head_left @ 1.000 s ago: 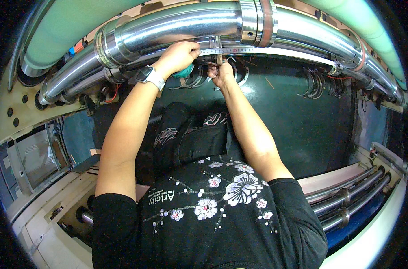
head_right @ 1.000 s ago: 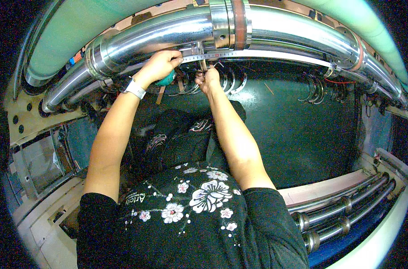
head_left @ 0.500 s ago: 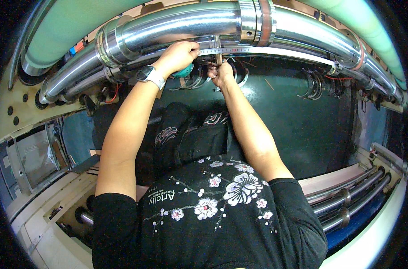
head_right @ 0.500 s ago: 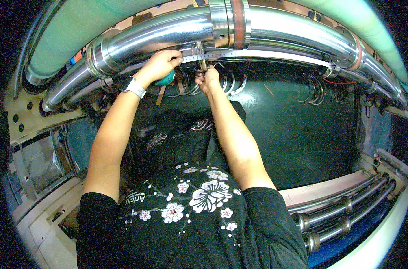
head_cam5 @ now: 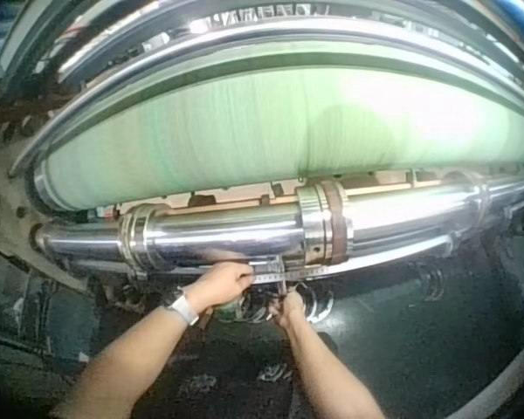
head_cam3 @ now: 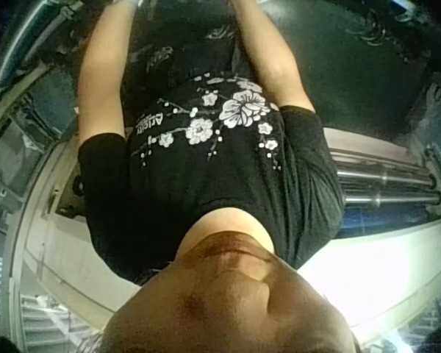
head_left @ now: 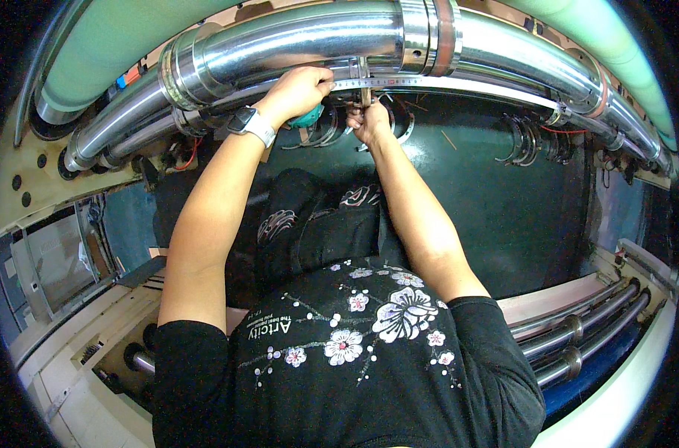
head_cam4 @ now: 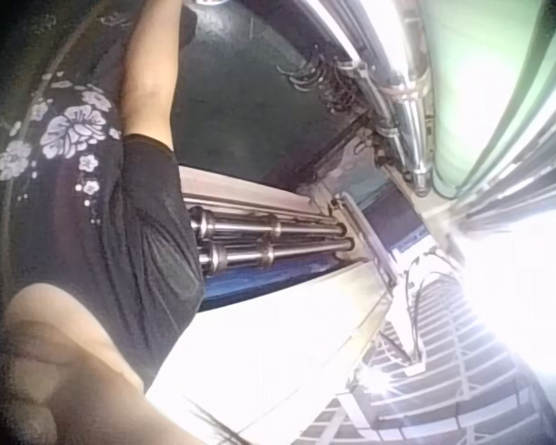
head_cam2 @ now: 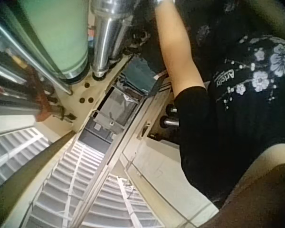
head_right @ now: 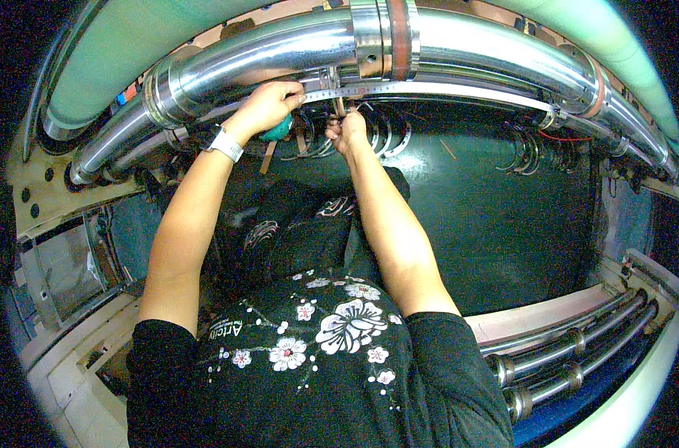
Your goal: The person uses a tape measure to measure the length of several large metallic pipes mounted horizontally in a confined industrial space. The person repeatedly extends and retracts the tape measure along different sections of the pipes.
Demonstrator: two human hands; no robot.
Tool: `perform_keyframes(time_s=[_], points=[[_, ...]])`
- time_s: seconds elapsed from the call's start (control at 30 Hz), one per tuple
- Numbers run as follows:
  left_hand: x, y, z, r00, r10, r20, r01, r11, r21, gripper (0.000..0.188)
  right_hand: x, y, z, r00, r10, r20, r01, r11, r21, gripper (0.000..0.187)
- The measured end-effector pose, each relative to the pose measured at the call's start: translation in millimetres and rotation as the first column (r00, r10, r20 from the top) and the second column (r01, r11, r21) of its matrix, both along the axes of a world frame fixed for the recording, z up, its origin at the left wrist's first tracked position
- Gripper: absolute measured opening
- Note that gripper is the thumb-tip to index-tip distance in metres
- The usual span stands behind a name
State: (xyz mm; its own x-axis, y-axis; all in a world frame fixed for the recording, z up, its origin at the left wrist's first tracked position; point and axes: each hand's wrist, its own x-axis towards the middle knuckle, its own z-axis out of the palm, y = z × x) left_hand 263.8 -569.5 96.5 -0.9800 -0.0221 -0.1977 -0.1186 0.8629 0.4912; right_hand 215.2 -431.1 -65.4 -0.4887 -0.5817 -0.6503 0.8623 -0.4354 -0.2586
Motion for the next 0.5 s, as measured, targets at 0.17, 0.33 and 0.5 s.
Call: perform_keyframes(time_s=[0.17, 0.33, 0.5], points=[[0.9, -1.5, -2.4, 1.0, -0.004, -0.016, 0.004, 1.0, -0.004, 0.022, -0.2, -1.4, -2.0, 1.0, 0.019, -0.024, -0.019, 1.0, -0.017, 0.031], [0.2, -0.4, -2.0, 1.0, -0.01, -0.006, 0.01, 1.0, -0.005, 0.022, 0.5, -1.6, -2.8, 1.0, -0.025, 0.015, 0.025, 0.999, -0.035, 0.034], [0.5, 0.8, -2.5, 1.0, -0.009, -0.02, 0.008, 1.0, -0.011, 0.022, 4.7, -1.0, 11.5, 0.998, -0.057, 0.021, 0.058, 0.998, -0.003, 0.032]])
